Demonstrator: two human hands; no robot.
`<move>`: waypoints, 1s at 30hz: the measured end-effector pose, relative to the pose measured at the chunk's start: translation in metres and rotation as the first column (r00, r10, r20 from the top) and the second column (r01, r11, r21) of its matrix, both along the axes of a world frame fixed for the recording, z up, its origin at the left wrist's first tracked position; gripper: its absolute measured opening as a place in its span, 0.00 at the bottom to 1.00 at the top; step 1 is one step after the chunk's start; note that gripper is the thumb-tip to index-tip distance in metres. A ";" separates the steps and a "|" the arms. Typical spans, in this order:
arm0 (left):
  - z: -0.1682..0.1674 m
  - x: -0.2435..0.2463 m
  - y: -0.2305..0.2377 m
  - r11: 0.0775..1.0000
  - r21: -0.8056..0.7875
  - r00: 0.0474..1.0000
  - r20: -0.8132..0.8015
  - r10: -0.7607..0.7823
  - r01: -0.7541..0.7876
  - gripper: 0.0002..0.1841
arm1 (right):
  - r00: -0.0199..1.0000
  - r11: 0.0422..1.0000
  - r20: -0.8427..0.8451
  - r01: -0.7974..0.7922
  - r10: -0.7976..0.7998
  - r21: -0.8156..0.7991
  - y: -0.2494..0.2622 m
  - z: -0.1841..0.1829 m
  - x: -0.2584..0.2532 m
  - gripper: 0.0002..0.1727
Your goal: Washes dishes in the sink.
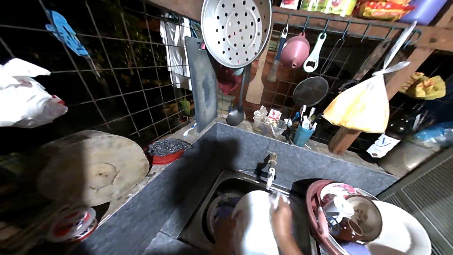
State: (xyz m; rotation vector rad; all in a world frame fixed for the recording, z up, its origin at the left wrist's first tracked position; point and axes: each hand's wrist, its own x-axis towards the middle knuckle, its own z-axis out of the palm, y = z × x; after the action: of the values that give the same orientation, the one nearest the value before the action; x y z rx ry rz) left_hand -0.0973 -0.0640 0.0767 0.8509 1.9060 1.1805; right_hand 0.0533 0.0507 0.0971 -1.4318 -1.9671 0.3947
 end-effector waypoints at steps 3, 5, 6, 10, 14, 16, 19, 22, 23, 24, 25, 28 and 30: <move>-0.007 0.015 -0.010 0.980 0.079 0.939 -0.311 -0.149 0.182 0.21 | 0.949 0.947 0.000 -0.315 0.316 0.069 -0.048 -0.019 -0.028 0.26; -0.008 0.016 -0.014 0.979 0.077 0.937 -0.311 -0.157 0.190 0.21 | 0.924 0.924 -0.021 -0.382 0.382 0.029 -0.051 -0.022 -0.029 0.30; -0.004 0.016 -0.017 0.987 0.066 0.962 -0.243 -0.127 0.147 0.21 | 0.950 0.949 0.005 -0.314 0.314 0.010 -0.042 -0.020 -0.027 0.28; -0.001 0.019 -0.011 0.999 0.049 0.997 -0.080 0.020 -0.016 0.22 | 0.993 0.978 0.063 -0.085 0.099 -0.191 -0.026 -0.006 -0.028 0.23; -0.013 0.004 -0.015 0.998 0.059 0.980 -0.197 -0.009 0.021 0.22 | 0.906 0.894 0.005 -0.417 0.424 -0.163 -0.105 -0.044 -0.016 0.26; -0.011 -0.010 -0.013 0.986 0.090 0.990 0.042 0.138 -0.141 0.23 | 0.911 0.912 -0.065 -0.410 0.408 -0.027 -0.106 -0.074 0.005 0.19; -0.006 -0.007 -0.019 0.984 0.096 0.970 0.204 0.131 -0.153 0.23 | 0.981 0.976 -0.159 -0.141 0.115 -0.167 -0.049 -0.067 0.021 0.23; -0.006 0.021 -0.024 0.986 0.167 0.999 0.018 -0.031 0.028 0.21 | 0.997 0.980 -0.046 -0.069 0.061 -0.189 -0.033 -0.024 -0.004 0.26; -0.006 0.027 -0.023 0.985 0.160 0.995 -0.090 -0.045 0.059 0.20 | 0.990 0.972 -0.041 -0.139 0.133 -0.188 -0.050 -0.019 -0.012 0.27; -0.009 0.030 -0.020 0.989 0.136 0.984 -0.173 -0.039 0.063 0.20 | 0.972 0.950 -0.059 -0.236 0.229 -0.204 -0.073 -0.021 -0.015 0.29; -0.014 0.026 -0.019 0.991 0.119 0.981 -0.192 -0.030 0.054 0.21 | 0.944 0.923 -0.067 -0.329 0.323 -0.198 -0.096 -0.033 -0.013 0.30; -0.020 -0.002 -0.018 0.975 0.123 0.979 0.111 0.171 -0.184 0.24 | 0.886 0.885 0.067 -0.463 0.459 0.059 -0.124 -0.074 0.013 0.21; -0.010 -0.012 -0.017 0.956 0.097 0.937 0.250 0.245 -0.276 0.25 | 0.936 0.935 -0.016 -0.350 0.351 0.054 -0.097 -0.070 0.032 0.21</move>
State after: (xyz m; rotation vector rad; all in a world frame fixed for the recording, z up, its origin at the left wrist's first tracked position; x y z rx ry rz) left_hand -0.1095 -0.0806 0.0669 0.5045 1.7969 1.5097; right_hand 0.0853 -0.0466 0.0268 -1.0350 -2.1986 0.5138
